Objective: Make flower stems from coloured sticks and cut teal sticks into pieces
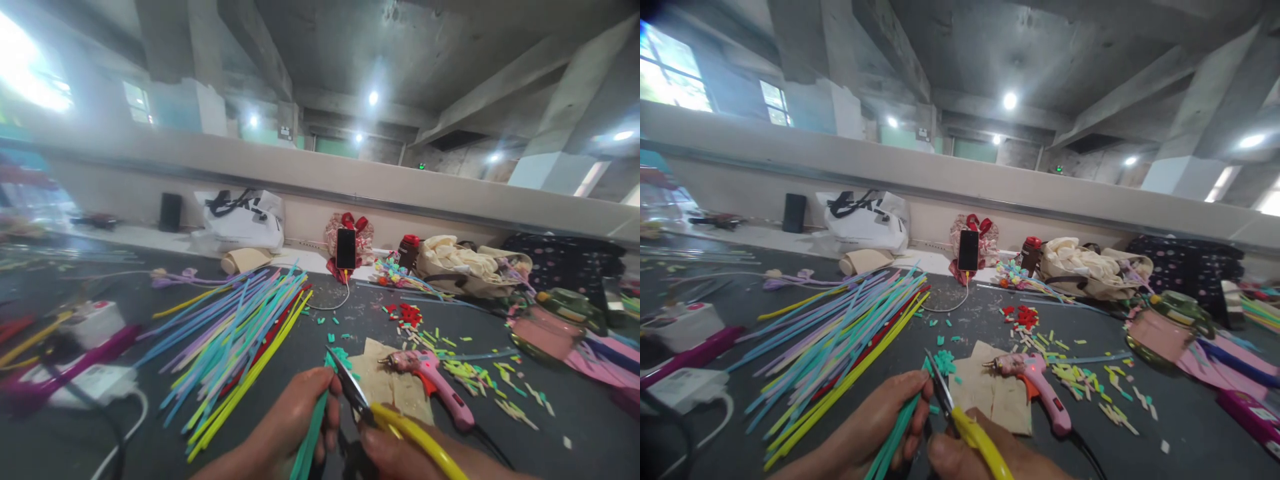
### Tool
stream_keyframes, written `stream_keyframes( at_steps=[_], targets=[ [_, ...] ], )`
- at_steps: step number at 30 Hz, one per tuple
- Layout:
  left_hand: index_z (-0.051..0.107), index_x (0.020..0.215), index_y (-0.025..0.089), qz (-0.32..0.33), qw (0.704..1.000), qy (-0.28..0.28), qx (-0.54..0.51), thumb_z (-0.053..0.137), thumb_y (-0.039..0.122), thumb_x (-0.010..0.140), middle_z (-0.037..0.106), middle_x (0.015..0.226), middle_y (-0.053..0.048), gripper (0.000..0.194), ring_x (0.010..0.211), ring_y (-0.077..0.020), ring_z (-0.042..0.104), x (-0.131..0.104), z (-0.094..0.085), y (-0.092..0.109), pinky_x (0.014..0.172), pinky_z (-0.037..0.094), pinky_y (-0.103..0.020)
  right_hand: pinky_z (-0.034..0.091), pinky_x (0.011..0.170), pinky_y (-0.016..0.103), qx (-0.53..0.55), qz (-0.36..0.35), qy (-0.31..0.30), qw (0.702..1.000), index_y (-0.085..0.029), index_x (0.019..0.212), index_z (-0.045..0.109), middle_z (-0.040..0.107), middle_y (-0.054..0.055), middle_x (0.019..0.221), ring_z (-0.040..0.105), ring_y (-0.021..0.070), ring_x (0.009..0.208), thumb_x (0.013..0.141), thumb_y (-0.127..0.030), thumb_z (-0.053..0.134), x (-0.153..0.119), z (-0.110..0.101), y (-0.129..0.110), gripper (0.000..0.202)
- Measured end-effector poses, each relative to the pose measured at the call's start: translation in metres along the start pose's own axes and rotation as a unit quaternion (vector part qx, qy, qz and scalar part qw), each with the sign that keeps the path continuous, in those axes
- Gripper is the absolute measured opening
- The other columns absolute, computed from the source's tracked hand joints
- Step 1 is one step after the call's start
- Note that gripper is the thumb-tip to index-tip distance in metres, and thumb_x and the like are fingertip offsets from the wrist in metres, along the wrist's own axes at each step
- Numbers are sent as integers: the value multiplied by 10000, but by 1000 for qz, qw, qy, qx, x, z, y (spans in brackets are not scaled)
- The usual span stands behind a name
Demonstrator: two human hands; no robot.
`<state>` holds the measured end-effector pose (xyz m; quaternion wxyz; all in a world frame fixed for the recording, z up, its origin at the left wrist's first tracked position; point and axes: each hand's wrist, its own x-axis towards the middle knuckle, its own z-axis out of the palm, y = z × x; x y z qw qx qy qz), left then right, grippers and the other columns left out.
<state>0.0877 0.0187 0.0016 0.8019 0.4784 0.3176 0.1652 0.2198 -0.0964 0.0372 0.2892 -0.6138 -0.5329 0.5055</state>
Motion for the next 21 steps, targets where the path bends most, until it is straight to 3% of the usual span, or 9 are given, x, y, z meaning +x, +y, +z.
stream_keyframes(
  at_steps=[5, 12, 16, 21],
  targets=[
    [460, 670, 180, -4, 999, -38, 1, 287, 366, 777, 452, 349, 66, 276, 216, -65, 383, -3, -1, -2, 214, 239, -124, 302, 471, 158, -51, -19, 26, 998, -167, 839, 515, 462, -26, 633, 393, 69, 548, 733, -609, 371, 2, 3, -8, 477],
    [468, 641, 172, 3, 998, -64, -2, 332, 377, 748, 460, 326, 57, 268, 191, -70, 368, 3, -6, -5, 199, 227, -130, 253, 394, 158, -75, -11, 20, 997, -158, 744, 541, 449, -28, 579, 382, 57, 480, 765, -581, 340, 7, 4, -7, 469],
    [465, 633, 171, -5, 999, -51, 15, 318, 340, 743, 448, 315, 59, 249, 196, -69, 370, 4, -7, -3, 202, 234, -126, 217, 336, 140, 21, 105, 72, 992, -171, 787, 539, 442, -40, 543, 343, 40, 402, 720, -580, 422, 16, 9, 0, 431],
    [447, 650, 176, -34, 999, -8, 18, 319, 321, 741, 429, 321, 70, 214, 205, -65, 370, 7, -5, 1, 213, 218, -123, 193, 279, 136, 90, 214, 80, 969, -170, 644, 504, 418, -51, 450, 326, 34, 292, 737, -450, 431, 23, 10, -14, 304]
  ],
)
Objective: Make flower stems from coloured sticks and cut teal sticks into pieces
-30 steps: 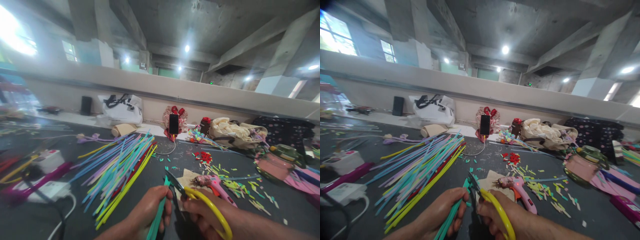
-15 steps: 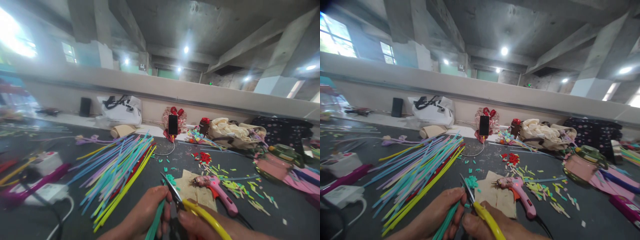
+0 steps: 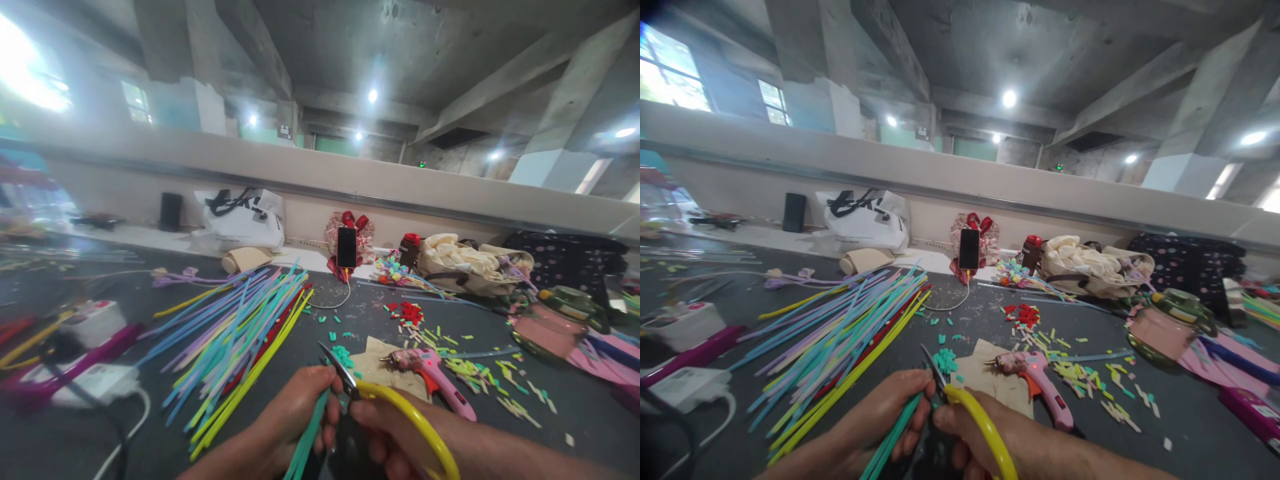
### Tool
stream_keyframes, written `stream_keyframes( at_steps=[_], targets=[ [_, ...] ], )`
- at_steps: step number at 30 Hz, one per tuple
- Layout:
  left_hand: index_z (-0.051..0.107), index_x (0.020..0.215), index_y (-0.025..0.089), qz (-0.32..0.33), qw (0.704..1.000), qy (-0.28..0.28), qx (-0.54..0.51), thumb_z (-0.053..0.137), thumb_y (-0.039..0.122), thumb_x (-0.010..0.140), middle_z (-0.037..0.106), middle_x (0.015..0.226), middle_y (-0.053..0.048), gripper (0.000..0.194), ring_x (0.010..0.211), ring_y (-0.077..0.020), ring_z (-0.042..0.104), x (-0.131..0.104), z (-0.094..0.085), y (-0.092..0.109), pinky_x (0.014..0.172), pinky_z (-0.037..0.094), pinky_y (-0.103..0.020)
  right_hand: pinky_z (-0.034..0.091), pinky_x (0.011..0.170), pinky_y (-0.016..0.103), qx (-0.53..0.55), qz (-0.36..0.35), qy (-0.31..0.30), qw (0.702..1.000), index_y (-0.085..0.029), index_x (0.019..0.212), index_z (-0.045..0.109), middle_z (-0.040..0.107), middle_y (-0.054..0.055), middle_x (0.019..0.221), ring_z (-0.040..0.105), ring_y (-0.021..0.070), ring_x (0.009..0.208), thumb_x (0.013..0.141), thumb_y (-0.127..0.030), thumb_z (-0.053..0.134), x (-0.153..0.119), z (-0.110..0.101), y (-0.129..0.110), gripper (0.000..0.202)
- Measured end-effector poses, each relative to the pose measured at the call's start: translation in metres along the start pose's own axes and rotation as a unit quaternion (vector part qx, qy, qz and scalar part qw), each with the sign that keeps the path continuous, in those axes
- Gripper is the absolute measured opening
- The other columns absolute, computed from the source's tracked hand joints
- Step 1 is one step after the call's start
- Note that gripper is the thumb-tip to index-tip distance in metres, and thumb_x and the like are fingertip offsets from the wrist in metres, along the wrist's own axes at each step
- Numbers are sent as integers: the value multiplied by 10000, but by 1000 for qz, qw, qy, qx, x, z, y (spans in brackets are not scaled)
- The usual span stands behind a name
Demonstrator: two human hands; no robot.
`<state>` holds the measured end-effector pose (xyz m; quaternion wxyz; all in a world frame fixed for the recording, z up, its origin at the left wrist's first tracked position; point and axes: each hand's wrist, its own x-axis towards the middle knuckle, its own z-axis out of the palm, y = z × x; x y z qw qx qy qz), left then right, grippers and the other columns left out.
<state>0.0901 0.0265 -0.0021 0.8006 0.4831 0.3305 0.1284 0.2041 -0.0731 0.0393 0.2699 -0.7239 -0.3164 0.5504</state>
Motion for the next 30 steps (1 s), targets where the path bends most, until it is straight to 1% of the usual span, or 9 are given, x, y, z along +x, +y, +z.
stream_keyframes(
  at_steps=[4, 7, 9, 12, 14, 19, 23, 26, 30],
  targets=[
    [445, 662, 182, -5, 1000, 2, 1, 376, 381, 713, 436, 344, 79, 217, 220, -61, 379, 4, -2, 0, 226, 228, -124, 186, 273, 125, 15, 6, -6, 1000, -169, 604, 475, 400, -59, 414, 322, 30, 276, 713, -319, 451, -5, -1, -8, 188],
    [440, 666, 187, -12, 1000, -2, 5, 351, 380, 723, 439, 348, 76, 220, 223, -69, 386, 6, -4, -2, 224, 228, -132, 197, 280, 112, 53, -4, -27, 998, -176, 658, 469, 393, -78, 425, 306, 17, 276, 664, -217, 465, -6, 0, -7, 42],
    [435, 666, 190, -4, 1000, 3, 1, 344, 371, 728, 433, 352, 77, 212, 225, -70, 384, 6, -5, -2, 226, 223, -135, 184, 280, 101, 79, -10, -29, 996, -187, 702, 460, 367, -95, 415, 279, 9, 270, 640, -181, 466, -5, 0, -5, 62],
    [456, 664, 182, 19, 999, -32, -2, 380, 379, 720, 394, 356, 92, 219, 208, -43, 308, 2, -5, -2, 227, 159, -134, 176, 264, 99, 87, -24, -4, 996, -184, 701, 451, 367, -100, 408, 278, 11, 263, 643, -216, 473, -2, -3, -2, 70],
    [494, 692, 165, 40, 997, -72, 2, 414, 399, 724, 338, 341, 110, 249, 205, -19, 230, -3, -5, -2, 242, 110, -133, 199, 253, 109, 85, -63, 19, 994, -177, 674, 441, 385, -97, 394, 298, 19, 253, 651, -263, 478, 1, -8, -2, 97],
    [494, 962, 161, 84, 988, -125, 28, 395, 465, 769, 336, 305, 120, 374, 216, -23, 219, -17, 4, -2, 269, 147, -133, 251, 261, 132, 76, -172, 64, 980, -155, 632, 449, 443, -71, 374, 366, 39, 251, 677, -359, 492, 5, -13, -9, 214],
    [441, 1059, 172, 106, 981, -148, 71, 406, 479, 764, 380, 306, 113, 428, 215, -33, 275, -22, 10, 3, 274, 187, -128, 287, 289, 138, 133, -217, 35, 966, -136, 643, 473, 464, -62, 390, 389, 41, 282, 596, -412, 599, 11, -7, -15, 308],
    [436, 1063, 174, 112, 980, -142, 81, 407, 485, 761, 389, 314, 112, 434, 212, -35, 288, -22, 9, 6, 271, 195, -126, 318, 306, 141, 175, -207, 8, 963, -118, 595, 491, 476, -51, 392, 414, 44, 304, 531, -403, 648, 23, -5, -15, 332],
    [452, 1056, 164, 106, 980, -138, 101, 391, 508, 756, 426, 353, 95, 460, 222, -39, 292, -19, 6, 5, 258, 231, -134, 323, 300, 145, 179, -199, -5, 963, -103, 559, 505, 498, -31, 391, 428, 50, 298, 535, -379, 632, 35, -5, -14, 305]
  ],
)
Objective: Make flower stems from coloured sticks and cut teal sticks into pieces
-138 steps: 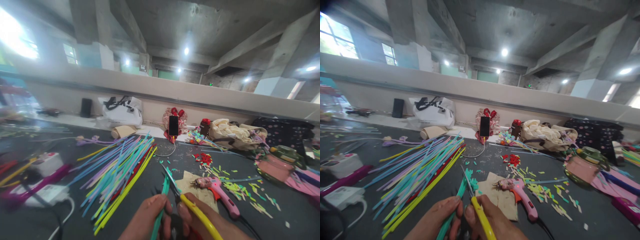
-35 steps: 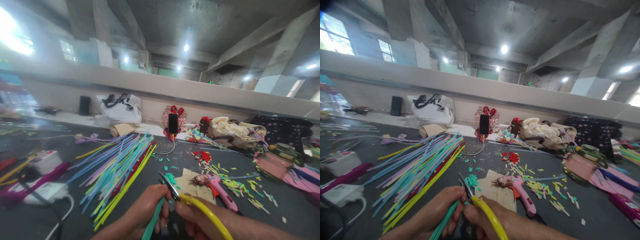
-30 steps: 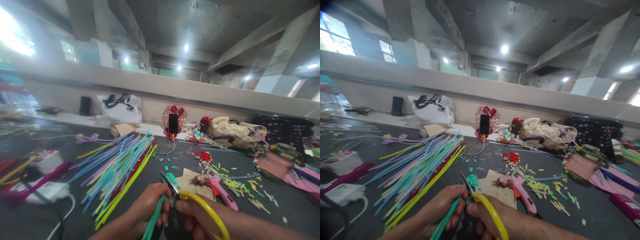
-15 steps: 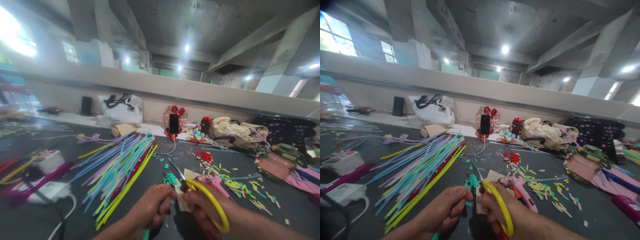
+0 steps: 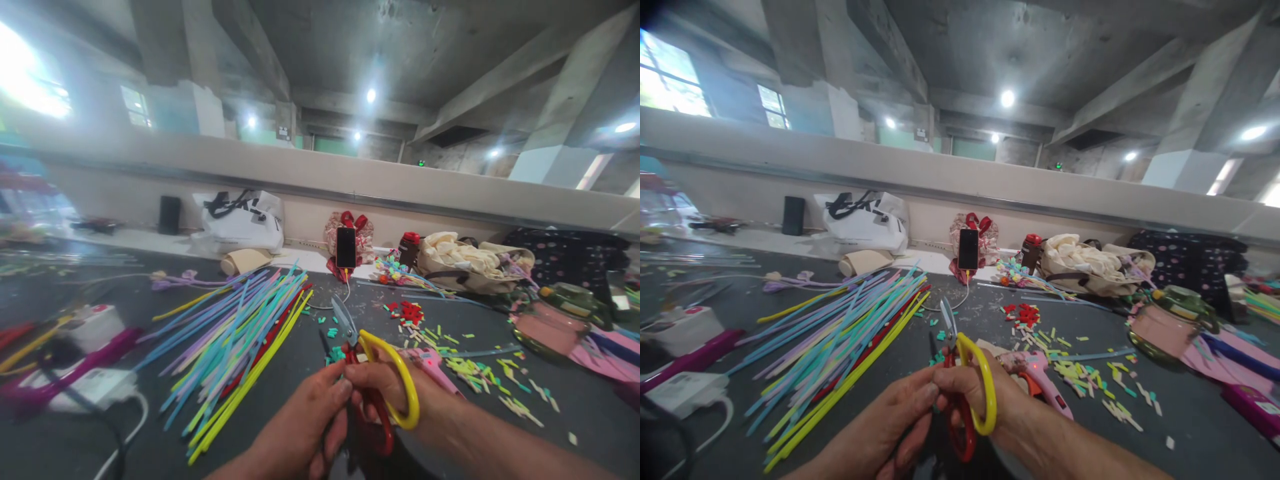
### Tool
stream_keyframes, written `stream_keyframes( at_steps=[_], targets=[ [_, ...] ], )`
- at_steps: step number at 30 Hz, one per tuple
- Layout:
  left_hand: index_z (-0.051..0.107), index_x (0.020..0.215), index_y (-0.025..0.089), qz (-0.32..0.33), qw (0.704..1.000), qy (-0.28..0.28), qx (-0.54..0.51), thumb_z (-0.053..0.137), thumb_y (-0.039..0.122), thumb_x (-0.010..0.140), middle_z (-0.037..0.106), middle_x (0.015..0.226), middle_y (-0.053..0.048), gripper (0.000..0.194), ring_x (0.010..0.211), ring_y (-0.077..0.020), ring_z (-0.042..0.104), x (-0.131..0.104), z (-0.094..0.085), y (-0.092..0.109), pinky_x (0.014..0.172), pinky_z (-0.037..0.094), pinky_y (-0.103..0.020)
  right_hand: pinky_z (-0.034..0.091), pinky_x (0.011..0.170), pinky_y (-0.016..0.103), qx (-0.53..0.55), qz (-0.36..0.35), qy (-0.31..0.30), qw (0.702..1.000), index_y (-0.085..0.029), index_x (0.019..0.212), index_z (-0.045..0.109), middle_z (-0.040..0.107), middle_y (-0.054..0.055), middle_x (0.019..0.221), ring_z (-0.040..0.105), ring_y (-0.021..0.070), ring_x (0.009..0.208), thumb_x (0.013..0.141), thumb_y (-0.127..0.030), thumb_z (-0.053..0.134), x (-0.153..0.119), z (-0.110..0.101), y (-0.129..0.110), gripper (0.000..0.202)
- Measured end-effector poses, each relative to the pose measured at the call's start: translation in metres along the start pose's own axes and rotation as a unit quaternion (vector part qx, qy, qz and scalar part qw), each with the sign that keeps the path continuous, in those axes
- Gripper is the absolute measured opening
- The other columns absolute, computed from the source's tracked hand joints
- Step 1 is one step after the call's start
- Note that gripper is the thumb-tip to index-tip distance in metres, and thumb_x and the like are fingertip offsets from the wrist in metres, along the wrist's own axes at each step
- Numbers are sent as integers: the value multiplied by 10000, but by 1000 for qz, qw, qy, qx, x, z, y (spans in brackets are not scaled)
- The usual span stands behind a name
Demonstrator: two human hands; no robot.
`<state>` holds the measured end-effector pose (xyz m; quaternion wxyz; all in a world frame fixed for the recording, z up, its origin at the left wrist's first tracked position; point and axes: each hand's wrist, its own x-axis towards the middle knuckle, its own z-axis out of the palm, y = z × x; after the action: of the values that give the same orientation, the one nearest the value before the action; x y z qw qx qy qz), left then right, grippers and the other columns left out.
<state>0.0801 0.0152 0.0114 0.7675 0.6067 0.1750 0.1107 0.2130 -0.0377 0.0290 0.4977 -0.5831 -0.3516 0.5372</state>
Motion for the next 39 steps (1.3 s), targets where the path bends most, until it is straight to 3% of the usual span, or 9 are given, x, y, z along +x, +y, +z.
stream_keyframes(
  at_steps=[6, 18, 26, 29, 35, 39],
  targets=[
    [439, 1088, 154, -7, 1000, 26, -2, 424, 530, 723, 438, 378, 85, 523, 230, -28, 288, 0, 0, -1, 268, 219, -126, 336, 313, 133, -8, 5, -25, 1000, -112, 514, 496, 512, -34, 393, 449, 50, 316, 494, -198, 568, -3, 6, -9, 114],
    [487, 887, 160, -6, 1000, 1, -9, 372, 528, 754, 416, 366, 88, 408, 223, -22, 270, 8, 4, -5, 254, 201, -122, 343, 312, 137, -65, -9, -3, 998, -124, 502, 484, 496, -28, 365, 454, 61, 319, 492, -163, 497, -14, 8, -23, 42],
    [474, 842, 162, -71, 997, 22, -30, 280, 560, 764, 555, 449, 13, 450, 267, -65, 426, 5, 5, 5, 247, 229, -128, 387, 337, 159, -34, -13, -19, 999, -155, 862, 462, 510, -79, 425, 470, 73, 339, 501, -106, 493, -13, -3, -23, 365],
    [492, 840, 158, -114, 993, 1, 2, 370, 540, 739, 576, 481, 4, 414, 295, -72, 459, -3, -1, 9, 258, 240, -133, 393, 346, 160, -46, -45, -28, 998, -158, 909, 448, 514, -72, 437, 498, 88, 372, 540, -114, 511, -11, -11, -21, 377],
    [552, 772, 148, -135, 991, 4, -26, 462, 483, 713, 463, 386, 61, 352, 247, -39, 350, -14, -6, 1, 274, 222, -144, 415, 380, 182, -82, -60, -29, 994, -159, 864, 450, 503, -71, 430, 508, 93, 387, 573, -117, 520, -7, -16, -22, 302],
    [511, 680, 167, -116, 990, 36, -77, 445, 466, 730, 355, 340, 98, 311, 217, -8, 224, -18, -1, -3, 259, 103, -135, 426, 384, 189, -83, -67, -8, 994, -166, 879, 434, 479, -85, 452, 508, 92, 390, 570, -118, 542, -3, -12, -26, 331]
  ],
)
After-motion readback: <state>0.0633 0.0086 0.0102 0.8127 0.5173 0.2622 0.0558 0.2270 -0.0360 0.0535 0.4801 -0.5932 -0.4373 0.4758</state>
